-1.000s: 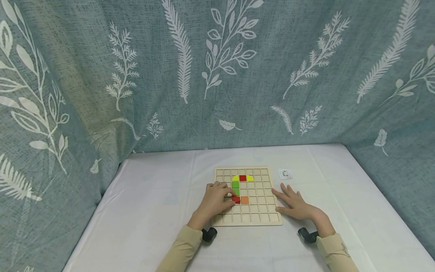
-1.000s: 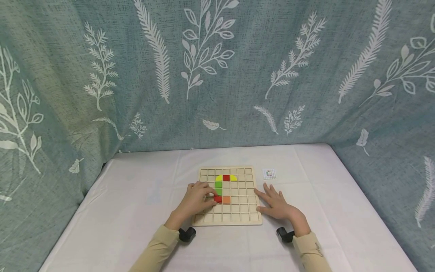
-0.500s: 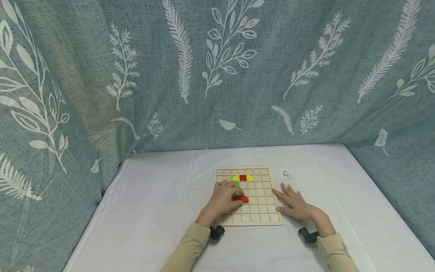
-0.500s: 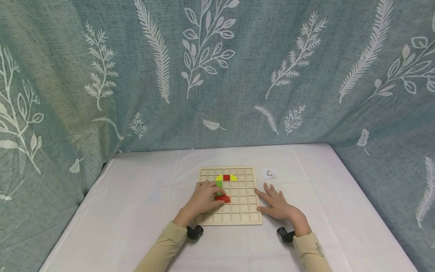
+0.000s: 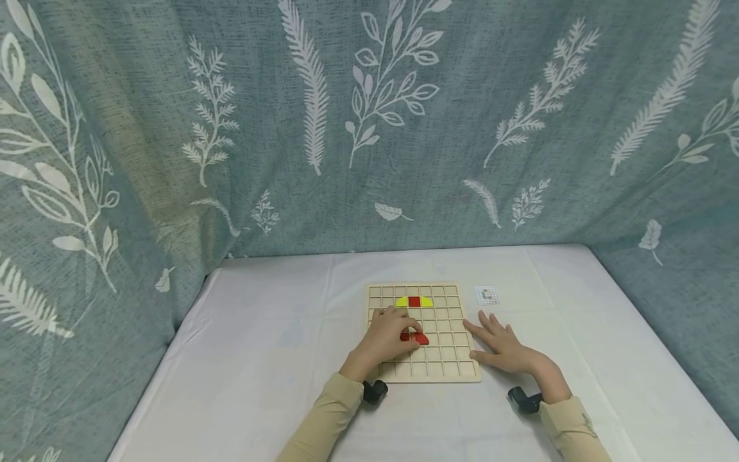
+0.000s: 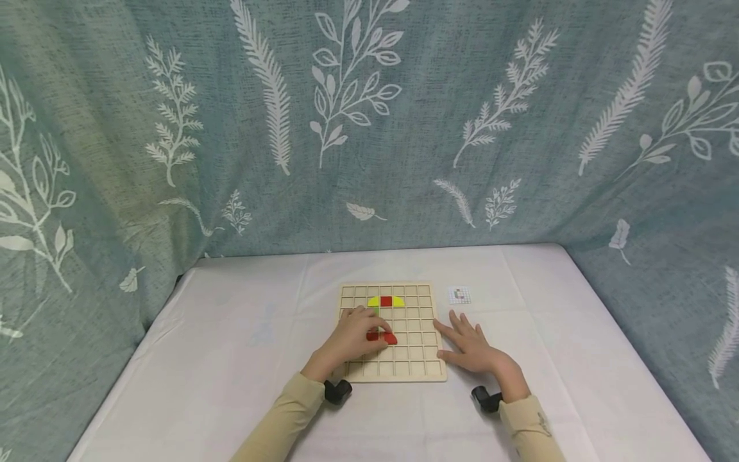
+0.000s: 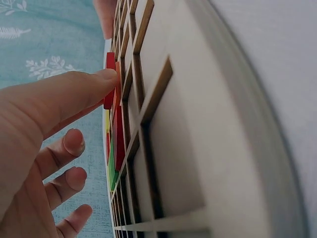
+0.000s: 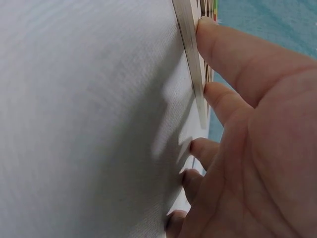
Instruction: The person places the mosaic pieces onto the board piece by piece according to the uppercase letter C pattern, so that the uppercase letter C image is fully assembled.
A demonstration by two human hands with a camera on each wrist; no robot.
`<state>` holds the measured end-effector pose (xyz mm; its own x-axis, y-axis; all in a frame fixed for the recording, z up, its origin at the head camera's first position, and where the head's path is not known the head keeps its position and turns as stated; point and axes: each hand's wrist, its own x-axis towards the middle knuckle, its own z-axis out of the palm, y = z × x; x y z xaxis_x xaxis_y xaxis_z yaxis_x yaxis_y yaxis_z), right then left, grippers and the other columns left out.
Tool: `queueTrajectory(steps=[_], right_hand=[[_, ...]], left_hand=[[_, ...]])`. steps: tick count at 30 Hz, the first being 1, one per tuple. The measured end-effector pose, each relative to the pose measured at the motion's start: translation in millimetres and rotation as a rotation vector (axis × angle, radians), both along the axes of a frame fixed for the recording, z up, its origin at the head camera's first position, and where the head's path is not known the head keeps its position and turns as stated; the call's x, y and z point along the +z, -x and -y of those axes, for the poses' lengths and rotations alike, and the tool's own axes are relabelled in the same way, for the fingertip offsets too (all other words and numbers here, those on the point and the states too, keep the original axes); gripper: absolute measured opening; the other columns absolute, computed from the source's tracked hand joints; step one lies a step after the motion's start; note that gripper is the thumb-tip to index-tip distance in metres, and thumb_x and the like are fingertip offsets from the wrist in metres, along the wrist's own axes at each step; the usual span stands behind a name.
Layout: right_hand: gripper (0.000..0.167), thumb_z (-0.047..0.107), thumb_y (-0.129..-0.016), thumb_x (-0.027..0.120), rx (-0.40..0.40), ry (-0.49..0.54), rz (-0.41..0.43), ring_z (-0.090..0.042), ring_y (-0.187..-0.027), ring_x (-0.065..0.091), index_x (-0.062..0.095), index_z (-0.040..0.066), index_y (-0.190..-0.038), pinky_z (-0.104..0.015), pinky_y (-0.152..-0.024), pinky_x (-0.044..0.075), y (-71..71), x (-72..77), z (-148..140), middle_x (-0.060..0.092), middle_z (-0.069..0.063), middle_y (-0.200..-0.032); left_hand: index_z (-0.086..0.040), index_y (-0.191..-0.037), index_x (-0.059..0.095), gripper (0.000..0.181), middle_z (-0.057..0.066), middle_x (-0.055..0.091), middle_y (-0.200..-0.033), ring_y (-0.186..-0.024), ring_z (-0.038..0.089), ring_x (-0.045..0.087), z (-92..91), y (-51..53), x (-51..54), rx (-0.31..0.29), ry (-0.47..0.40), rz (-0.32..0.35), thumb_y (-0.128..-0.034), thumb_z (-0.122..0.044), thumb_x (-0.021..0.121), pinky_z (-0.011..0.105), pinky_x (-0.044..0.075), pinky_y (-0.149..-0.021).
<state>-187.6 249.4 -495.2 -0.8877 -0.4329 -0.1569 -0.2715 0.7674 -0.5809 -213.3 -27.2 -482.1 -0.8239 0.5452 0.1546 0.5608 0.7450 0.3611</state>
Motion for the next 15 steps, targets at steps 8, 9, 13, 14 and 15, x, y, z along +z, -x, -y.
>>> queueTrajectory(steps=[8, 9, 13, 14, 15], right_hand=[[0.065, 0.041, -0.091, 0.053, -0.004, 0.002, 0.001, -0.050, -0.136, -0.002, 0.032, 0.010, -0.144, -0.068, -0.102, -0.005, -1.3, 1.4, 0.2, 0.008, -0.028, -0.150], [0.065, 0.040, -0.091, 0.053, -0.004, 0.004, 0.000, -0.050, -0.136, -0.001, 0.032, 0.010, -0.144, -0.068, -0.102, -0.005, -1.5, 1.6, 0.3, 0.008, -0.028, -0.150], [0.065, 0.040, -0.091, 0.053, -0.005, 0.005, -0.004, -0.050, -0.136, -0.001, 0.032, 0.009, -0.144, -0.067, -0.102, -0.005, -1.9, 2.0, 0.6, 0.008, -0.029, -0.150], [0.065, 0.040, -0.091, 0.053, -0.005, 0.006, -0.003, -0.050, -0.136, -0.001, 0.032, 0.009, -0.144, -0.067, -0.102, -0.005, -2.0, 2.0, 0.7, 0.008, -0.029, -0.150], [0.065, 0.040, -0.091, 0.053, -0.005, 0.007, -0.001, -0.050, -0.136, -0.002, 0.032, 0.009, -0.144, -0.067, -0.102, -0.005, -2.0, 2.0, 0.8, 0.008, -0.029, -0.150]], left_hand=[[-0.025, -0.100, 0.071, 0.019, -0.004, 0.061, -0.096, -0.090, 0.015, 0.047, 0.9, -0.1, 0.4, -0.007, -0.005, 0.003, -0.0819, -0.032, 0.069, 0.045, 0.033, -0.087], [-0.026, -0.100, 0.071, 0.019, -0.004, 0.061, -0.099, -0.090, 0.015, 0.047, 1.1, 0.1, 0.2, -0.003, -0.005, 0.002, -0.0821, -0.032, 0.069, 0.045, 0.033, -0.087], [-0.025, -0.101, 0.070, 0.020, -0.005, 0.061, -0.101, -0.088, 0.013, 0.046, 2.3, 0.9, -1.6, 0.019, -0.003, -0.007, -0.0830, -0.033, 0.068, 0.044, 0.033, -0.088], [-0.025, -0.101, 0.070, 0.020, -0.005, 0.061, -0.100, -0.087, 0.012, 0.045, 2.6, 1.1, -2.4, 0.028, 0.001, -0.013, -0.0828, -0.034, 0.068, 0.044, 0.033, -0.087], [-0.025, -0.101, 0.070, 0.020, -0.005, 0.061, -0.098, -0.085, 0.012, 0.045, 3.0, 1.1, -2.9, 0.037, 0.003, -0.018, -0.0826, -0.034, 0.068, 0.043, 0.033, -0.086]])
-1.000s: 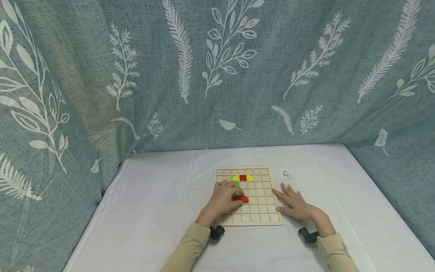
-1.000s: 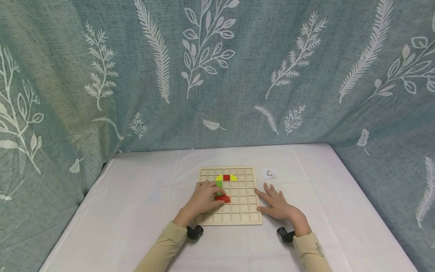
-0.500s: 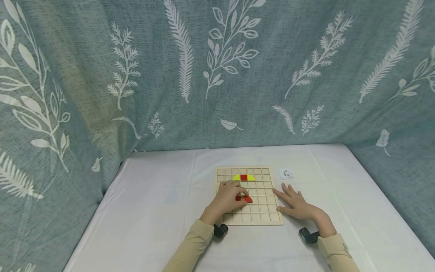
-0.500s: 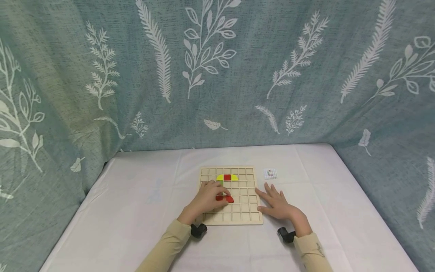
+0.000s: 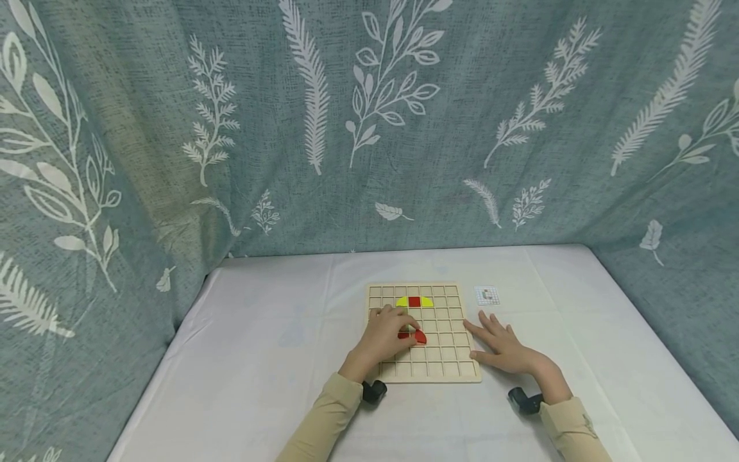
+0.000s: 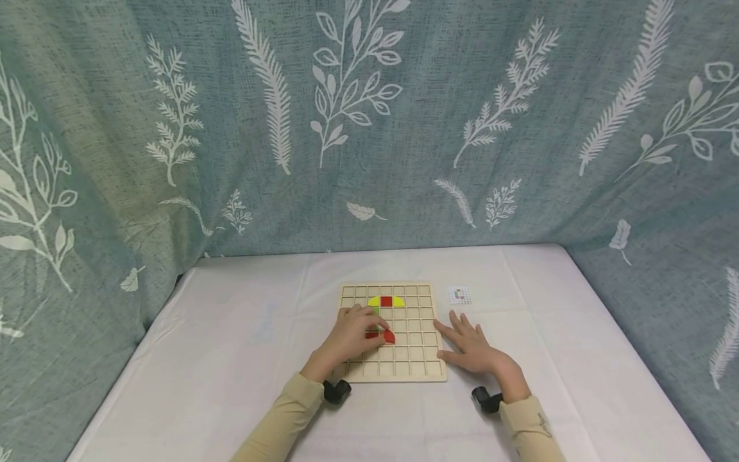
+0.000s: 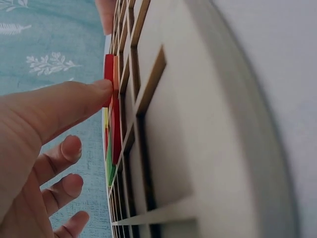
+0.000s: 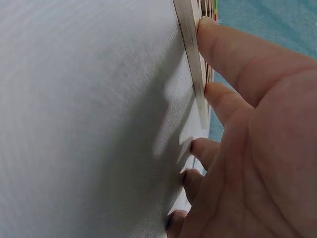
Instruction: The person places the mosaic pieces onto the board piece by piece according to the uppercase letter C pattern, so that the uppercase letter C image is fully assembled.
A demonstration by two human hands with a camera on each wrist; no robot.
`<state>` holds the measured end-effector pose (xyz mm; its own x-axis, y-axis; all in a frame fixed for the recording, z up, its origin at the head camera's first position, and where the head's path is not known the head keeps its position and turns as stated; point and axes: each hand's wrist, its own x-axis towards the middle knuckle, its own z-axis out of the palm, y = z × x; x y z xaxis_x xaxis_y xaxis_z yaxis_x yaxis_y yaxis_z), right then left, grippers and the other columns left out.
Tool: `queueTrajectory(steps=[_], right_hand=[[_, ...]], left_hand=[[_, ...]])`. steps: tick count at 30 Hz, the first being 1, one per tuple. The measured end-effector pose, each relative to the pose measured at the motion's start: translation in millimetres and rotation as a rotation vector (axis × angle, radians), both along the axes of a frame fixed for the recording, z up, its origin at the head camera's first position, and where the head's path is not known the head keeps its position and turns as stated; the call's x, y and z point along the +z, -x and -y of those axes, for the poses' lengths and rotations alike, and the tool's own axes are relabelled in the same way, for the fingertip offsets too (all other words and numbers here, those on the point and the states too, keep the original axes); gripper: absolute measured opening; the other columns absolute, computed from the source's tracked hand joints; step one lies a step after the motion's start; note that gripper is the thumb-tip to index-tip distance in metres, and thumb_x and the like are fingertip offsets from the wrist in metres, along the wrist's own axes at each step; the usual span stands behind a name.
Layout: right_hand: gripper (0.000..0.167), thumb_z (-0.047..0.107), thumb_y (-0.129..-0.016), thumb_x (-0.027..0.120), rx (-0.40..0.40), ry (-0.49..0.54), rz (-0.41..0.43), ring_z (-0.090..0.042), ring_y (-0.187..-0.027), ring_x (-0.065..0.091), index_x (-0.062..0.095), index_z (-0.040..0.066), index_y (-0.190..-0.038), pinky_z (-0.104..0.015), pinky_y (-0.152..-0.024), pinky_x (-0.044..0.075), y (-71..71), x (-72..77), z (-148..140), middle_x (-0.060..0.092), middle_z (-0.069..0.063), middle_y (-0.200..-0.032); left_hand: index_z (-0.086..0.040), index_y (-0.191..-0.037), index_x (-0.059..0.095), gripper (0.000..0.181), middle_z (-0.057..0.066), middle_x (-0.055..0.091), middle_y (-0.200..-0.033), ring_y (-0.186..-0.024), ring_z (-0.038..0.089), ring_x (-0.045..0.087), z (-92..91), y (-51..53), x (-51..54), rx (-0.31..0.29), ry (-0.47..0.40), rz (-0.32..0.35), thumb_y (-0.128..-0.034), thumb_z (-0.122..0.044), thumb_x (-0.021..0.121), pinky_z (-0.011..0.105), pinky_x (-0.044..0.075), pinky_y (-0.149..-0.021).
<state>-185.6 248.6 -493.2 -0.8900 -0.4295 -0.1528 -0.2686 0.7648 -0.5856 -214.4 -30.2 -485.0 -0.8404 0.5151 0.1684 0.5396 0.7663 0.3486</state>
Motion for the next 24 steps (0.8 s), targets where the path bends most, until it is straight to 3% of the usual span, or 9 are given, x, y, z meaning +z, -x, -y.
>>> queueTrajectory(steps=[9, 24], right_hand=[[0.065, 0.040, -0.091, 0.053, 0.009, -0.005, -0.004, -0.050, -0.136, -0.002, 0.031, 0.009, -0.145, -0.068, -0.102, -0.004, -0.4, -2.2, -1.0, 0.008, -0.029, -0.150], [0.065, 0.040, -0.091, 0.052, 0.002, -0.003, -0.008, -0.050, -0.136, -0.002, 0.031, 0.009, -0.145, -0.068, -0.102, -0.005, -0.6, -3.1, -1.3, 0.008, -0.028, -0.150]], left_hand=[[-0.024, -0.097, 0.070, 0.025, -0.005, 0.060, -0.100, -0.085, 0.014, 0.046, 0.8, -5.5, -1.6, 0.075, -0.005, -0.032, -0.0771, -0.039, 0.073, 0.044, 0.034, -0.088], [-0.024, -0.099, 0.070, 0.029, -0.005, 0.058, -0.091, -0.086, 0.015, 0.047, -3.1, -8.3, -2.3, 0.042, -0.011, -0.020, -0.0752, -0.041, 0.074, 0.044, 0.036, -0.085]])
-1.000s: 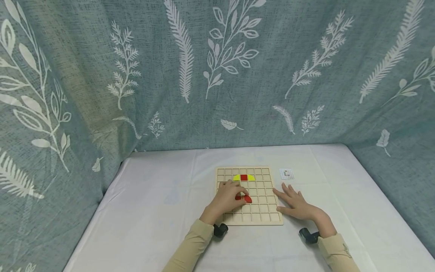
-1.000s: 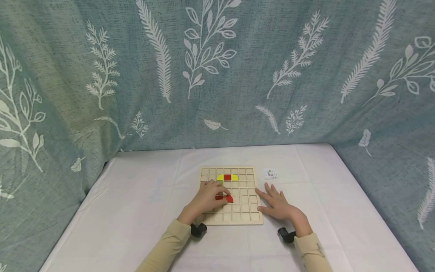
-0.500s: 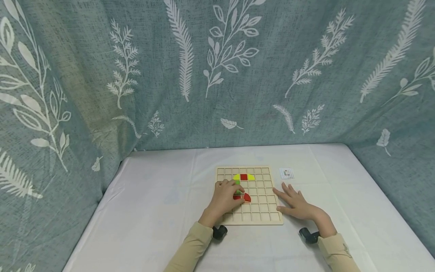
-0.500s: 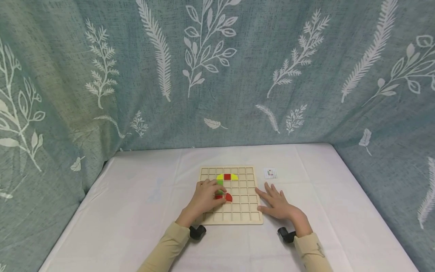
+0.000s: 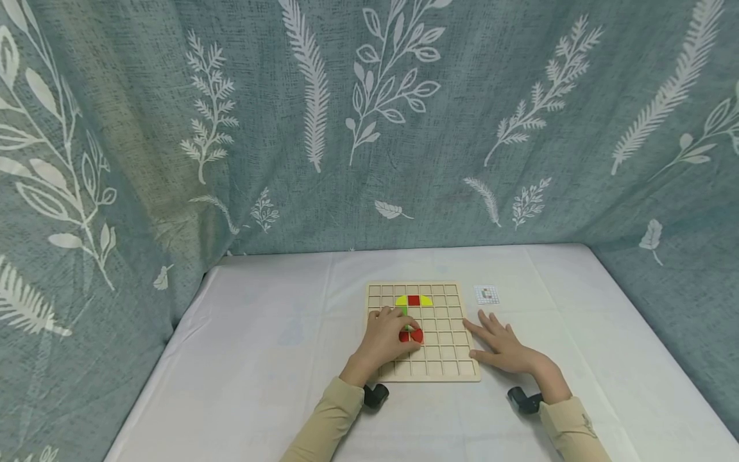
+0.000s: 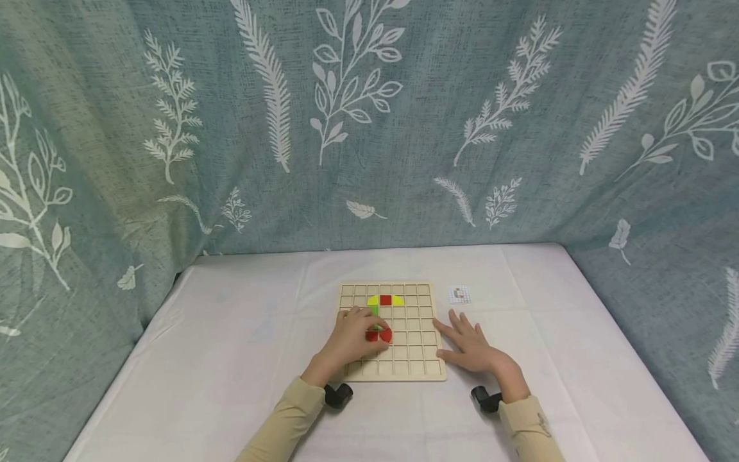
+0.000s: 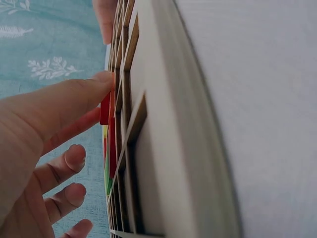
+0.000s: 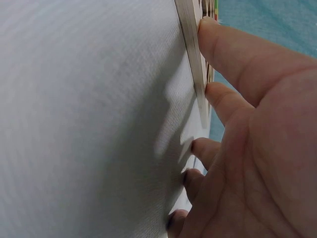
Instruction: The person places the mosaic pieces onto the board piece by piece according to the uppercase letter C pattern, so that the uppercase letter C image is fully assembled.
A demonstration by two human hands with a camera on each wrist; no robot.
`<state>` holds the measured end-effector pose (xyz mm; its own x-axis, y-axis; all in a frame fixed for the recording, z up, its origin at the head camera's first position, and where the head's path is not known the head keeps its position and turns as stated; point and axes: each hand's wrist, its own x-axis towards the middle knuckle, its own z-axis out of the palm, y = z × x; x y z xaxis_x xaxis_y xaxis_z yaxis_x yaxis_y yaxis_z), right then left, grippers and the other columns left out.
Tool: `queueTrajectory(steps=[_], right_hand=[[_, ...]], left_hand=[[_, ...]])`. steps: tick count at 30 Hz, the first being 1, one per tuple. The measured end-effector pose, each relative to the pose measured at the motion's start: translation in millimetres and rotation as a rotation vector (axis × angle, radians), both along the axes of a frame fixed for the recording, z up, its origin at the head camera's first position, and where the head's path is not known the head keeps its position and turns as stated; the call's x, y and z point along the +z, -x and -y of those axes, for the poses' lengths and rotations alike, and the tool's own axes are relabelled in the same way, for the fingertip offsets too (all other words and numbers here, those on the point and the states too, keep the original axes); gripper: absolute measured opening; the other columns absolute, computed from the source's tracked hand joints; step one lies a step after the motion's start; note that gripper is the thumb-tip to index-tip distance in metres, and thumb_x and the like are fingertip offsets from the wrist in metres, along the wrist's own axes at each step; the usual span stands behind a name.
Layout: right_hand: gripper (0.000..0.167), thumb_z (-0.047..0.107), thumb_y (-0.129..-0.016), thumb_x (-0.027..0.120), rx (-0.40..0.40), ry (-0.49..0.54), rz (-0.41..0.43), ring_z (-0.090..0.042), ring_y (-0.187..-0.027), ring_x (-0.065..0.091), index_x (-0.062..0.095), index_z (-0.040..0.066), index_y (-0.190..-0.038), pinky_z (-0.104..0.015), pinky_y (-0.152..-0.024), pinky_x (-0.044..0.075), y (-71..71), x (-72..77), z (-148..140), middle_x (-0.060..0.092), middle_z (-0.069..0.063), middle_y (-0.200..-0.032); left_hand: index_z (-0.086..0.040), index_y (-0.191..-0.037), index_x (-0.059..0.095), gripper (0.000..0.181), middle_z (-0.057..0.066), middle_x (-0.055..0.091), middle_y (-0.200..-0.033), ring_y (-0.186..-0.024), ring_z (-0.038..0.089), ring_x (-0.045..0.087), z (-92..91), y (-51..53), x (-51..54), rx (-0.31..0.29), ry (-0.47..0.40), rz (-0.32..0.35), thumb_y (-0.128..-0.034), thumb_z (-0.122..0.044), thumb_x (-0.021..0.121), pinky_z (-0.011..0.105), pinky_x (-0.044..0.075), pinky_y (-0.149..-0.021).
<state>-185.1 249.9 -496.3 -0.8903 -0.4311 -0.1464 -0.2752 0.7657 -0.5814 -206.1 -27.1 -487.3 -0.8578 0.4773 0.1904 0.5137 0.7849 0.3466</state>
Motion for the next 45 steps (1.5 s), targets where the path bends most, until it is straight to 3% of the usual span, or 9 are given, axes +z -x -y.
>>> queueTrajectory(steps=[7, 17, 24, 38, 45], right_hand=[[0.065, 0.039, -0.091, 0.053, 0.003, -0.003, -0.008, -0.051, -0.136, -0.001, 0.031, 0.009, -0.144, -0.068, -0.102, -0.004, 0.1, 1.5, 0.6, 0.008, -0.029, -0.150], [0.066, 0.040, -0.091, 0.053, 0.004, -0.006, -0.002, -0.051, -0.136, -0.002, 0.031, 0.009, -0.145, -0.068, -0.102, -0.005, 0.6, 2.3, 0.4, 0.008, -0.029, -0.150], [0.065, 0.039, -0.092, 0.053, 0.009, -0.006, 0.006, -0.050, -0.136, -0.002, 0.030, 0.009, -0.145, -0.068, -0.102, -0.004, 0.9, 3.0, -0.3, 0.007, -0.029, -0.150], [0.065, 0.039, -0.092, 0.053, 0.006, -0.007, 0.007, -0.051, -0.136, -0.002, 0.030, 0.009, -0.145, -0.068, -0.101, -0.004, 0.0, 1.9, -0.7, 0.007, -0.029, -0.150], [0.065, 0.039, -0.092, 0.053, 0.006, -0.008, 0.012, -0.051, -0.136, -0.001, 0.030, 0.010, -0.145, -0.068, -0.102, -0.004, -0.2, 2.2, -0.8, 0.007, -0.029, -0.150]], left_hand=[[-0.025, -0.100, 0.070, 0.028, -0.005, 0.057, -0.089, -0.088, 0.015, 0.046, -1.6, 1.5, -0.5, -0.005, -0.014, 0.015, -0.0757, -0.038, 0.074, 0.042, 0.035, -0.083], [-0.024, -0.094, 0.070, 0.024, -0.005, 0.060, -0.097, -0.089, 0.017, 0.046, -1.2, 1.4, -1.4, 0.032, -0.018, 0.000, -0.0760, -0.038, 0.074, 0.045, 0.034, -0.087], [-0.024, -0.094, 0.070, 0.023, -0.003, 0.061, -0.100, -0.092, 0.018, 0.047, -4.9, 1.1, -0.2, 0.007, -0.036, 0.016, -0.0757, -0.038, 0.074, 0.044, 0.035, -0.085], [-0.025, -0.092, 0.071, 0.020, -0.005, 0.060, -0.092, -0.097, 0.019, 0.050, -15.7, 4.6, -2.4, -0.007, -0.054, 0.045, -0.0763, -0.036, 0.074, 0.040, 0.034, -0.083], [-0.026, -0.092, 0.072, 0.021, -0.006, 0.057, -0.086, -0.090, 0.017, 0.049, -17.8, 3.7, -2.4, 0.005, -0.057, 0.077, -0.0756, -0.037, 0.075, 0.039, 0.033, -0.081]])
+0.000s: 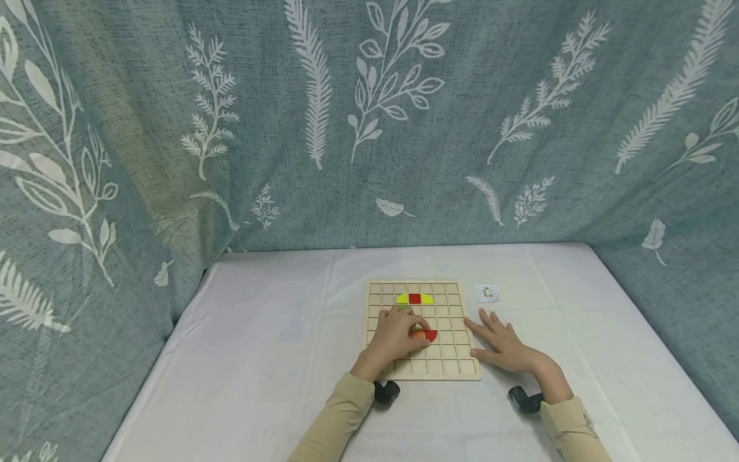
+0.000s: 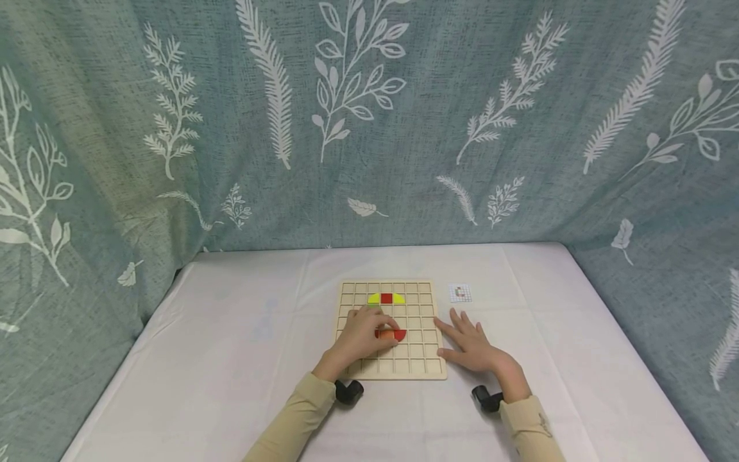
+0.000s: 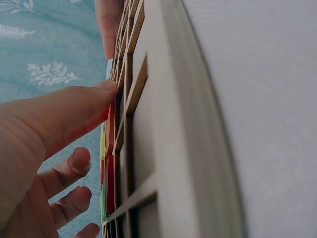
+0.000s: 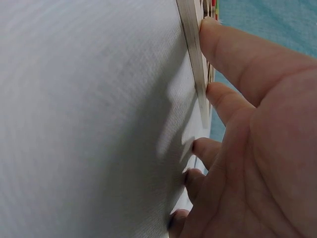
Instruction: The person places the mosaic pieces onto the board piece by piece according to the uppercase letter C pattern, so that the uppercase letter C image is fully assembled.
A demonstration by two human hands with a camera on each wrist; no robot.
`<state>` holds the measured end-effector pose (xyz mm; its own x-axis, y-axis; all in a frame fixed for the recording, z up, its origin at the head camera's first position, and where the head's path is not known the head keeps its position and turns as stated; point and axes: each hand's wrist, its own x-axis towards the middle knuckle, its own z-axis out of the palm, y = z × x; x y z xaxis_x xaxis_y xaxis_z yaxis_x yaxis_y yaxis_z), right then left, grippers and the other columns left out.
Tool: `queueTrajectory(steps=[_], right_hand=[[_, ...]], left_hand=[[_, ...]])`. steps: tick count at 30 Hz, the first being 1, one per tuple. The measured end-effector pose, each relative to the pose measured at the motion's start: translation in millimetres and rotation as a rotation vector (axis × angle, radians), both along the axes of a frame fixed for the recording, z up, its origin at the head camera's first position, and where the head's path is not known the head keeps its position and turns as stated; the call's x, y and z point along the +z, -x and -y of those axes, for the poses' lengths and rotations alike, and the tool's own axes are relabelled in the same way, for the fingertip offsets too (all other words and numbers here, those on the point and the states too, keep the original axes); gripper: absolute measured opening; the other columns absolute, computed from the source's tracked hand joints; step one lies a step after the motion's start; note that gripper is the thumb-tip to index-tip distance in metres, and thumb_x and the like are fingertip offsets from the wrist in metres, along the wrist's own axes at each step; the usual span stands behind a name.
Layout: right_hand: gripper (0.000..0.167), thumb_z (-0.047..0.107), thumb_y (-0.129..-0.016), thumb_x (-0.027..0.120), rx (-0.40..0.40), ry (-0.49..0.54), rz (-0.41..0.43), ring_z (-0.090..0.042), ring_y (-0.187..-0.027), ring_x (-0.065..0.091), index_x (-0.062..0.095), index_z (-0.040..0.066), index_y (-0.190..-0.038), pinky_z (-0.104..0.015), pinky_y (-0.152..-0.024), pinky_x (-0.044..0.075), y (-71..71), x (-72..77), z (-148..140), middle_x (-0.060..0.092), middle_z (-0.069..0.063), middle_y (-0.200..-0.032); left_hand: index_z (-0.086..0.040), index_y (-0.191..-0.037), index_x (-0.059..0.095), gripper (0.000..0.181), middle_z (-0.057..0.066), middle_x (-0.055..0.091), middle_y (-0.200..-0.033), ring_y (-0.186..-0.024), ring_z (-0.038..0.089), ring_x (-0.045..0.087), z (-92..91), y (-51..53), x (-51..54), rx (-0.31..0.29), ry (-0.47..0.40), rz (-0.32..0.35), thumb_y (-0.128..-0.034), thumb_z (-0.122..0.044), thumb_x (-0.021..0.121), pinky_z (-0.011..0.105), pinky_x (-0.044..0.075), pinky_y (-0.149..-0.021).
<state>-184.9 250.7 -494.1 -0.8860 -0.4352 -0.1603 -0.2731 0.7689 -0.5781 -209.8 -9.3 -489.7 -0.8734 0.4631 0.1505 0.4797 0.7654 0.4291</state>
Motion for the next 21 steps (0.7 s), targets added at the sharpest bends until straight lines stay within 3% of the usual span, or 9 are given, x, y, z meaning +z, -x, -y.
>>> queueTrajectory(steps=[11, 21], right_hand=[[0.065, 0.039, -0.092, 0.053, 0.000, -0.001, 0.001, -0.051, -0.136, -0.002, 0.030, 0.010, -0.145, -0.068, -0.101, -0.004, 1.1, -0.4, -1.0, 0.007, -0.029, -0.150], [0.065, 0.040, -0.091, 0.053, -0.002, -0.010, -0.010, -0.051, -0.136, -0.001, 0.031, 0.010, -0.145, -0.068, -0.102, -0.003, 1.7, -0.2, -0.6, 0.008, -0.029, -0.150]], left_hand=[[-0.027, -0.094, 0.073, 0.020, -0.007, 0.053, -0.079, -0.081, 0.014, 0.043, -0.3, 1.3, -1.0, -0.006, -0.019, 0.014, -0.0765, -0.036, 0.074, 0.038, 0.032, -0.078], [-0.028, -0.095, 0.074, 0.022, -0.008, 0.056, -0.085, -0.084, 0.013, 0.044, 0.9, -1.9, 1.5, 0.012, -0.007, -0.005, -0.0752, -0.037, 0.075, 0.036, 0.032, -0.078]])
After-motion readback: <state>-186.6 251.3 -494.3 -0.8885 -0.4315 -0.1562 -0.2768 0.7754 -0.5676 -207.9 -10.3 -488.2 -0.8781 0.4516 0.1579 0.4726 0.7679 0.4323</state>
